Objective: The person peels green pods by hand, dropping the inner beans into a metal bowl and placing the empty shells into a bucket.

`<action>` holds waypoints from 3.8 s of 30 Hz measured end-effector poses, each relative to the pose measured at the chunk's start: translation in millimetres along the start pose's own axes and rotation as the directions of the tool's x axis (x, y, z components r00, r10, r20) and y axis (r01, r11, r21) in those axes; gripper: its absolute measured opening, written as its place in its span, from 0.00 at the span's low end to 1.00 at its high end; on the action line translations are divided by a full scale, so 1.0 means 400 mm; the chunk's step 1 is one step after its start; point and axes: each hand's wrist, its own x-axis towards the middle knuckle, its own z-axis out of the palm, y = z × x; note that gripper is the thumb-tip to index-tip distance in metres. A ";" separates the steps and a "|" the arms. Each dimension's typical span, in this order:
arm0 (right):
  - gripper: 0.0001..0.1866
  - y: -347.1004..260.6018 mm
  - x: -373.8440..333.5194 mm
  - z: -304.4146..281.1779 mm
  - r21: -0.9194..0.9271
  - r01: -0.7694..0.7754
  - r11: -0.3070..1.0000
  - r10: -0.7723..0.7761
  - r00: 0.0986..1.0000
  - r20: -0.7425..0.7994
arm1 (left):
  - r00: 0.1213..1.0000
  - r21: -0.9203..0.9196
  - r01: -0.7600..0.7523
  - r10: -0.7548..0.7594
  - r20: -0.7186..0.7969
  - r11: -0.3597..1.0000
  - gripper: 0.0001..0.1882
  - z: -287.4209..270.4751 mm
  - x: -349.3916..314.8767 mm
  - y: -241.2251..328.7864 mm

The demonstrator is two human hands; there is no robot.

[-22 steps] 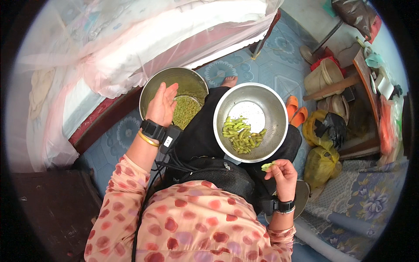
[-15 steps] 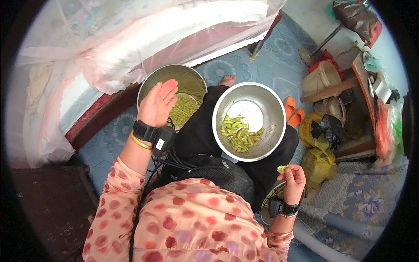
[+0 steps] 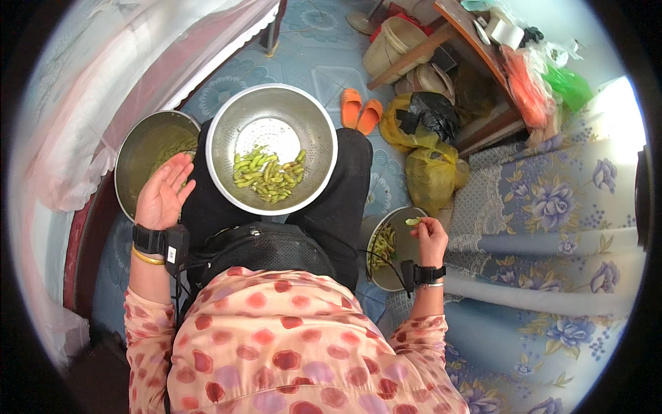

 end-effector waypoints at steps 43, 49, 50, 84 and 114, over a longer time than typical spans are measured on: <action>0.08 -0.521 0.026 0.466 0.189 0.859 0.476 -0.682 0.225 0.696 | 1.000 0.772 -0.019 0.017 0.011 0.635 0.11 0.081 0.074 -0.102; 0.18 -0.545 0.040 0.690 0.128 0.935 0.330 -0.616 0.110 0.780 | 0.999 0.789 -0.031 0.032 0.015 0.613 0.13 0.060 0.079 -0.104; 0.18 -0.543 0.041 0.718 0.123 0.940 0.317 -0.628 0.111 0.770 | 1.000 0.782 -0.011 0.019 -0.001 0.624 0.13 0.059 0.079 -0.107; 0.06 -0.467 0.065 0.730 -0.110 0.975 0.191 -0.537 0.197 0.820 | 0.999 0.689 0.003 -0.031 0.028 0.724 0.16 0.052 0.073 -0.087; 0.05 -0.443 0.093 0.679 -0.098 0.912 0.399 -0.387 0.265 0.883 | 0.998 0.659 -0.005 -0.034 0.047 0.752 0.14 0.037 0.075 -0.100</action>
